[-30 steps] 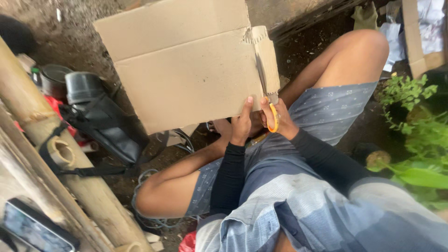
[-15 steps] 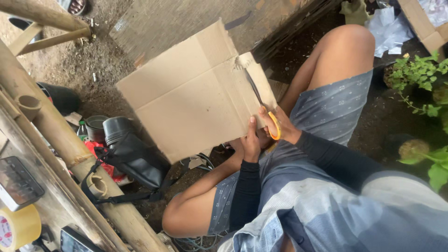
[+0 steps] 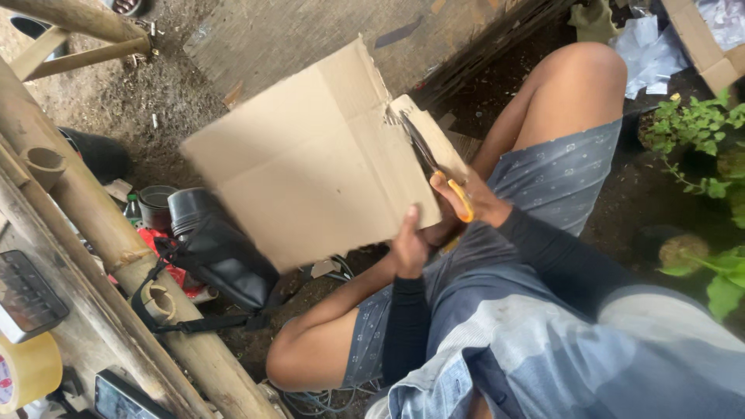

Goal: The person cuts a piece of cardboard with scissors, rolls it into a cylindrical shape, and secures it with orange packing tape. The person then applies additional tape to reinforce the cylinder.

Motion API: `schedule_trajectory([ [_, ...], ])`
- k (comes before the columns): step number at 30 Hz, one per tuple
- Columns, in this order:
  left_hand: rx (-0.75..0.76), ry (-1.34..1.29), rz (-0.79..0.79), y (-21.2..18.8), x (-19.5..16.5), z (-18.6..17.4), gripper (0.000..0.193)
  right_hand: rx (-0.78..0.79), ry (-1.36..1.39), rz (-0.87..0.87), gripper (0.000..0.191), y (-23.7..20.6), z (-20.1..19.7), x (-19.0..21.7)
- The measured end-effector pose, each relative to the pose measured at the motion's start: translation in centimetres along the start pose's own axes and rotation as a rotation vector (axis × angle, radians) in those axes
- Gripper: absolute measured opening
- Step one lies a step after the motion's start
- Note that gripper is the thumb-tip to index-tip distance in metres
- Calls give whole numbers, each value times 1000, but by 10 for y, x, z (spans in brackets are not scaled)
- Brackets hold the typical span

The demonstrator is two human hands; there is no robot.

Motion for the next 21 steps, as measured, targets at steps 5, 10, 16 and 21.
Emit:
schedule_trajectory([
  [5, 79, -296, 63, -33, -58, -40, 40, -279, 75, 240, 42, 18, -107, -23],
  [10, -62, -40, 1, -17, -108, -56, 39, 259, 751, 657, 63, -15, -39, -42],
  [16, -28, 569, 304, 37, -229, -76, 39, 746, 1239, 1694, 96, -119, 100, 6],
  [21, -404, 95, 477, 68, -297, -162, 51, 880, 627, 994, 44, 1, 62, 11],
])
Point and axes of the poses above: each hand's wrist, its own y-axis towards the middle knuckle, its own z-axis out of the palm, x = y × z, the point moved 10 cm from there along y, towards the middle knuckle, and after that the axes turned 14 degrees about y, right-handed, at the moved point
